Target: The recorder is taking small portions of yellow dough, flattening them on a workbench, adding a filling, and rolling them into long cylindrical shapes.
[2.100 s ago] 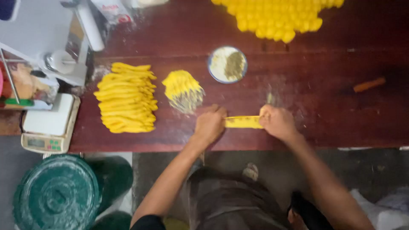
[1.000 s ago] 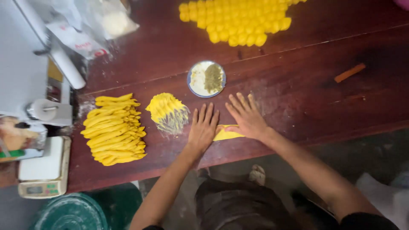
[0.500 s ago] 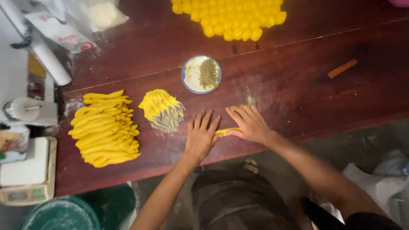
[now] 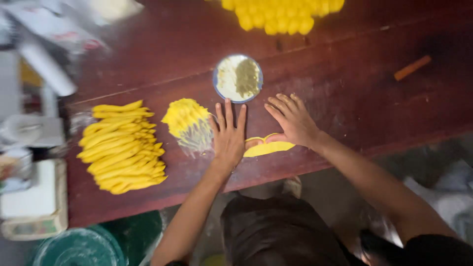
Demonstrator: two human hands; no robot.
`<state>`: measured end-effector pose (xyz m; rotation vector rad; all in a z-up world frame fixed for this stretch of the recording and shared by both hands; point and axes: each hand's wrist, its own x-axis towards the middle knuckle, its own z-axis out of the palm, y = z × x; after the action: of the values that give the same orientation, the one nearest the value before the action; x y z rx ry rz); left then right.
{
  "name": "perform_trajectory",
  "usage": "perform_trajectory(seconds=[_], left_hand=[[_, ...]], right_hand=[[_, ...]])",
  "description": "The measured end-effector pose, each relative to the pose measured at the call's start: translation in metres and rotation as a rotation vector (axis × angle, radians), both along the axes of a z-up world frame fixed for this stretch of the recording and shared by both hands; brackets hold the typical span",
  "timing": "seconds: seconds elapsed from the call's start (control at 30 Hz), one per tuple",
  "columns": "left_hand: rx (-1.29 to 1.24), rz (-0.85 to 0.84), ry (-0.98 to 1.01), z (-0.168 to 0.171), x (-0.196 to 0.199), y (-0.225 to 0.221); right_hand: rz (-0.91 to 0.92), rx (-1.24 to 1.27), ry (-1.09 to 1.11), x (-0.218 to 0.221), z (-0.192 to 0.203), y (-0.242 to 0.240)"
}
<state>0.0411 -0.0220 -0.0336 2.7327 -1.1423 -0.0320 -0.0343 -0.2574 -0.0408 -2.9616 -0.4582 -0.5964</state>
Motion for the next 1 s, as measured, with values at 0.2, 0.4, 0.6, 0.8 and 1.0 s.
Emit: perform_trajectory(seconds=[0.2, 0.4, 0.6, 0.8, 1.0], left_hand=[[-0.006, -0.028, 0.018, 0.006, -0.059, 0.009], [-0.158, -0.057, -0.183, -0.016, -0.087, 0.017], [-0.135, 0.029, -0.203, -0.058, -0.064, -0.020], [-0.206, -0.118, -0.044, 0.017, -0.117, 0.017], [-0.704, -0.114, 0.119, -0.014, -0.104, 0.038]], right_hand=[[-0.083, 0.010, 0.170, -0.056, 0.009, 0.027], [0.052, 0.121, 0.027, -0.092, -0.012, 0.015], [-0.216, 0.021, 0.000, -0.062, -0.020, 0.030], [-0.260, 0.262, 0.282, -0.129, 0.016, 0.061], [-0.440, 0.514, 0.329, -0.120, 0.043, 0.093]])
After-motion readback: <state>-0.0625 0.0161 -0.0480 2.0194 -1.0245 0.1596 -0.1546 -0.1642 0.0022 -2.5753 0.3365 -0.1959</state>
